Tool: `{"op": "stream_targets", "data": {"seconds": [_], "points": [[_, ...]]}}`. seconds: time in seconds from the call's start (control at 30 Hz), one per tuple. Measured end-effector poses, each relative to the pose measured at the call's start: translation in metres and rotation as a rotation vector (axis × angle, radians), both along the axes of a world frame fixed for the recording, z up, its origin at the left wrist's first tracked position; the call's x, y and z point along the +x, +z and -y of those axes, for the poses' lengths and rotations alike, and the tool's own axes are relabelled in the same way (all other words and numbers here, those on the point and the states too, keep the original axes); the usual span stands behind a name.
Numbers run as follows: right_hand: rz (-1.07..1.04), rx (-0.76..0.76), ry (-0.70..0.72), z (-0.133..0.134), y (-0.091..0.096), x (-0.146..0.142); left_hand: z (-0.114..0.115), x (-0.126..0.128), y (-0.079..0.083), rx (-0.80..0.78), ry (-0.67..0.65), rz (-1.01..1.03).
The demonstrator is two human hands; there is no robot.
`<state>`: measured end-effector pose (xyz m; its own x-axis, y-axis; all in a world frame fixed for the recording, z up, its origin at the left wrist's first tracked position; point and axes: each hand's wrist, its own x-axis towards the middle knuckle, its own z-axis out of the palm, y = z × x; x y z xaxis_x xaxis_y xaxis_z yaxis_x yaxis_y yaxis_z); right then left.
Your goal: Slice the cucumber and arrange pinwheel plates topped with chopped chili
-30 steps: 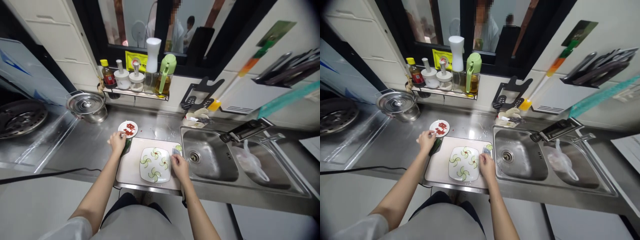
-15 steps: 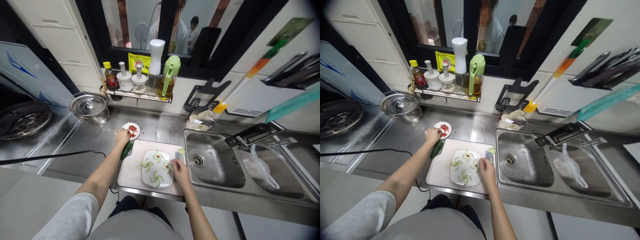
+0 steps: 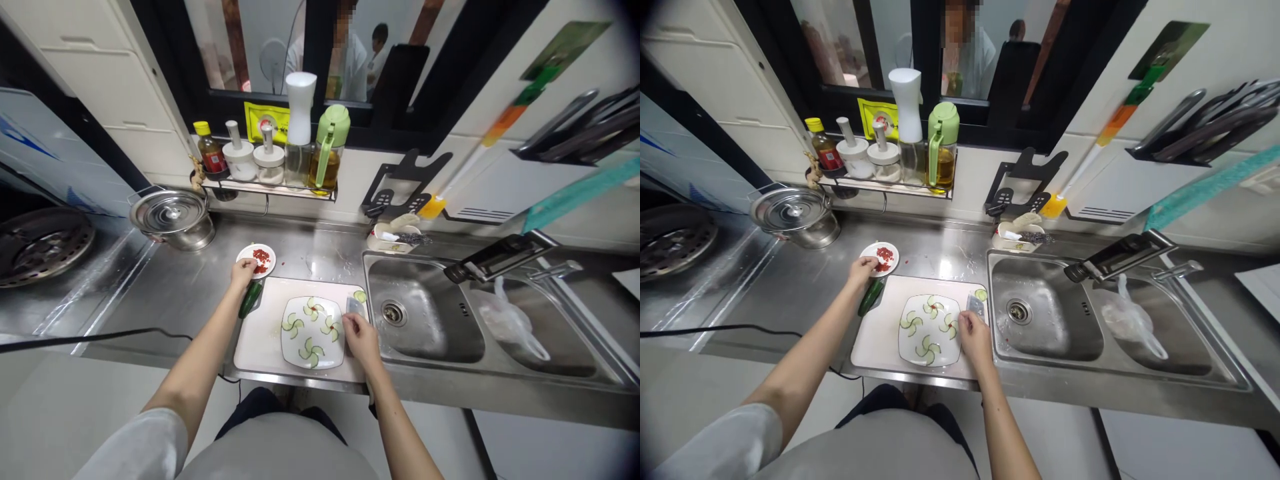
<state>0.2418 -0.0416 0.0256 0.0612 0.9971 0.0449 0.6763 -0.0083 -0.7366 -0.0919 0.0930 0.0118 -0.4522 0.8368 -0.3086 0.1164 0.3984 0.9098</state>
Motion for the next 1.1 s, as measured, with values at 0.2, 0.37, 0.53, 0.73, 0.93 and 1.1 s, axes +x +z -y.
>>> {"op": "stream_targets", "data": {"seconds": [0.2, 0.37, 0.53, 0.73, 0.93, 1.1], "points": [[-0.036, 0.006, 0.025, -0.002, 0.008, -0.014, 0.041, 0.029, 0.011, 0.011, -0.074, 0.465], [-0.123, 0.022, 0.077, -0.005, 0.022, -0.038, 0.076, 0.052, 0.032, -0.022, -0.146, 0.728], [-0.196, 0.079, 0.156, -0.004, 0.035, -0.065, 0.107, 0.079, 0.047, -0.012, -0.212, 0.786], [-0.223, 0.148, 0.204, 0.004, 0.042, -0.083, 0.136, 0.103, 0.051, -0.004, -0.273, 0.803], [-0.243, 0.101, 0.179, 0.013, 0.037, -0.082, 0.15, 0.111, 0.049, -0.029, -0.29, 0.779], [-0.304, 0.015, 0.143, 0.019, 0.029, -0.076, 0.154, 0.104, 0.042, 0.033, -0.318, 0.537]]}}
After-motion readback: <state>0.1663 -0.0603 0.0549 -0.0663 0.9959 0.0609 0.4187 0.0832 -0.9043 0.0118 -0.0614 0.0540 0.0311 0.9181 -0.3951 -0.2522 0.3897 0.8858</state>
